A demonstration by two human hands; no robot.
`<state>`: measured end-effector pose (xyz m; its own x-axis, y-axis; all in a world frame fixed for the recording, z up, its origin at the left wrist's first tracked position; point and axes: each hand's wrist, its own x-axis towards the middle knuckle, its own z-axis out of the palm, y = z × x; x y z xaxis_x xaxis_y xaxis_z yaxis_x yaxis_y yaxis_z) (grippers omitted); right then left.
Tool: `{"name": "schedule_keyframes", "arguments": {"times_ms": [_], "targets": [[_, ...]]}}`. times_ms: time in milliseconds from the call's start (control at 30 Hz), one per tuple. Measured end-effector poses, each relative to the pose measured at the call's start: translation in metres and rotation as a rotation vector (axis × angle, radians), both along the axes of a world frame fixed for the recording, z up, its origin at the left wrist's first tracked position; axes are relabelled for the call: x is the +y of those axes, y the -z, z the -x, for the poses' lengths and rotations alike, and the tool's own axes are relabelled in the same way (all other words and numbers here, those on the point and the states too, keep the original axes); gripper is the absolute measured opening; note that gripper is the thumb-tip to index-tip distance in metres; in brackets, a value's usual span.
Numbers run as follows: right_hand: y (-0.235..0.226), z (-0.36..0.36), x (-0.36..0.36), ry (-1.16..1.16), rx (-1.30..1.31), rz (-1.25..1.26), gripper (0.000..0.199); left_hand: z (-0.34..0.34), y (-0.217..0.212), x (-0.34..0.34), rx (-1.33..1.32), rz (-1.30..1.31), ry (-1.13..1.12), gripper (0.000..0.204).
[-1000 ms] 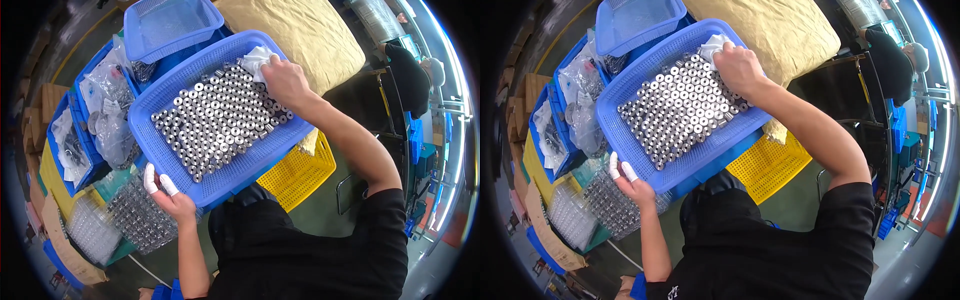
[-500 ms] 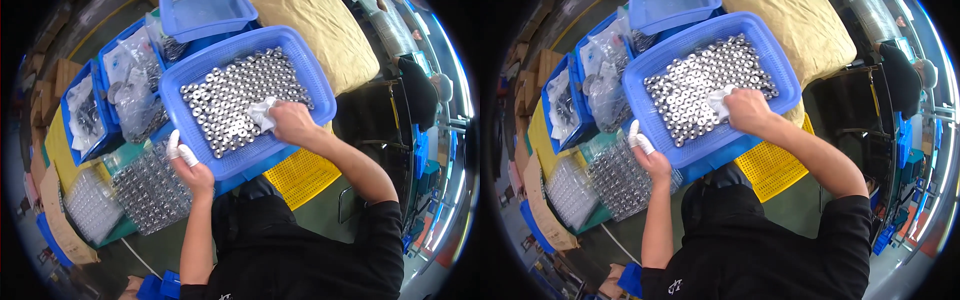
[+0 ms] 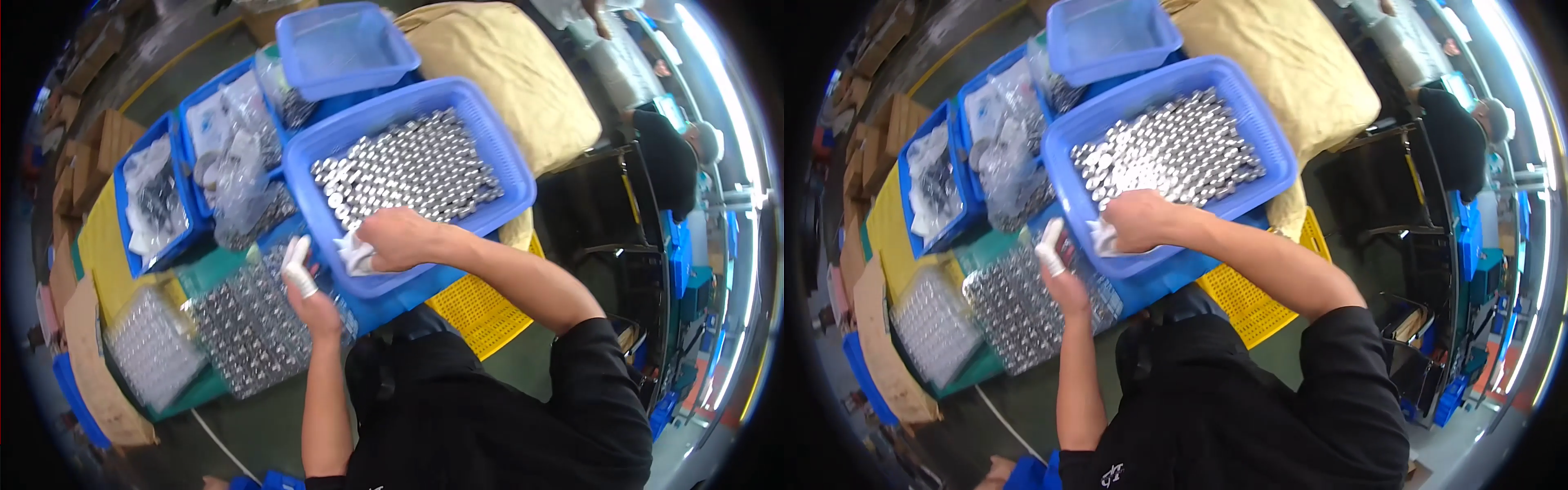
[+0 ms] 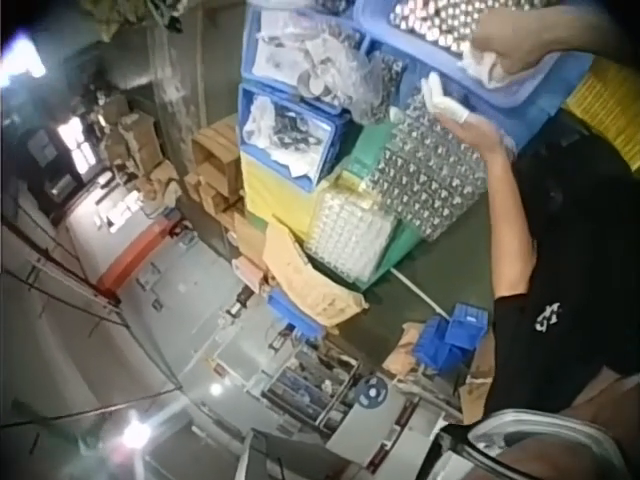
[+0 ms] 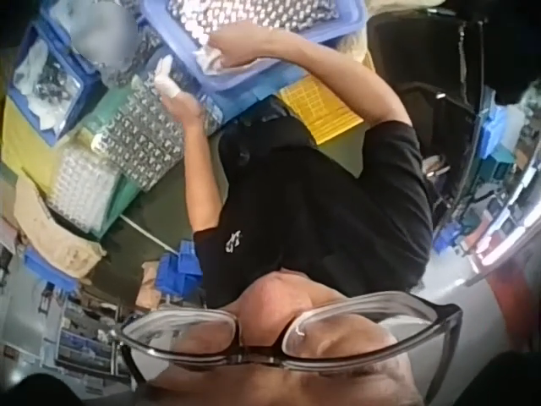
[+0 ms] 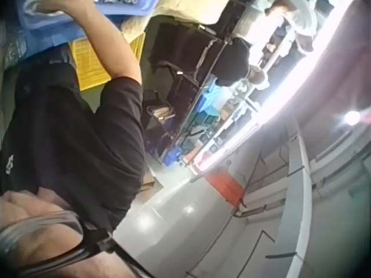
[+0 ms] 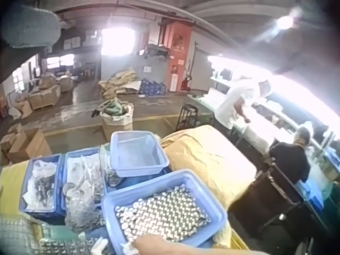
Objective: Wiping small metal parts with a cloth and packing them into plastic grid trays.
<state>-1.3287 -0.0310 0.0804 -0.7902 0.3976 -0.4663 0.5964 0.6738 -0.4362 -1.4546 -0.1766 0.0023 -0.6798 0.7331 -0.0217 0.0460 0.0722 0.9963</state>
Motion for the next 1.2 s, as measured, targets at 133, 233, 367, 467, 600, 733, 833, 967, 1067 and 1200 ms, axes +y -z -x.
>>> {"name": "schedule_keyframes", "arguments": {"times_ms": [133,233,367,467,600,733,833,967,1067,1200], "targets": [[-0.025,-0.039,0.019,0.317,0.339,0.167,0.035,0.0,-0.004,-0.01,-0.166,0.052,-0.11,0.063],[-0.046,-0.088,0.041,0.688,0.758,0.608,0.042,-0.004,-0.002,-0.017,-0.13,0.055,-0.1,0.065],[-0.04,-0.182,0.067,0.879,1.485,1.494,0.057,-0.015,-0.012,-0.016,-0.048,0.024,-0.036,0.065],[0.003,-0.226,0.09,0.94,1.607,1.499,0.061,-0.016,-0.018,-0.015,0.043,0.04,-0.031,0.062],[0.016,-0.237,0.105,0.906,1.701,1.651,0.065,-0.015,-0.025,-0.011,0.097,0.064,-0.003,0.059],[0.017,-0.244,0.109,0.949,1.723,1.556,0.066,-0.021,-0.027,-0.003,0.121,0.101,-0.026,0.057],[-0.008,-0.265,0.11,1.273,1.629,1.156,0.063,-0.025,-0.028,0.001,0.179,0.107,-0.001,0.05],[0.0,-0.346,0.134,1.292,1.84,0.729,0.038,-0.031,-0.023,0.002,0.35,0.094,0.046,0.036],[-0.011,-0.363,0.154,1.342,1.79,0.645,0.03,-0.04,-0.029,0.003,0.383,0.141,0.033,0.036],[0.017,-0.345,0.193,1.408,1.552,0.432,0.028,-0.046,-0.04,0.007,0.917,0.216,0.129,0.041]]}}
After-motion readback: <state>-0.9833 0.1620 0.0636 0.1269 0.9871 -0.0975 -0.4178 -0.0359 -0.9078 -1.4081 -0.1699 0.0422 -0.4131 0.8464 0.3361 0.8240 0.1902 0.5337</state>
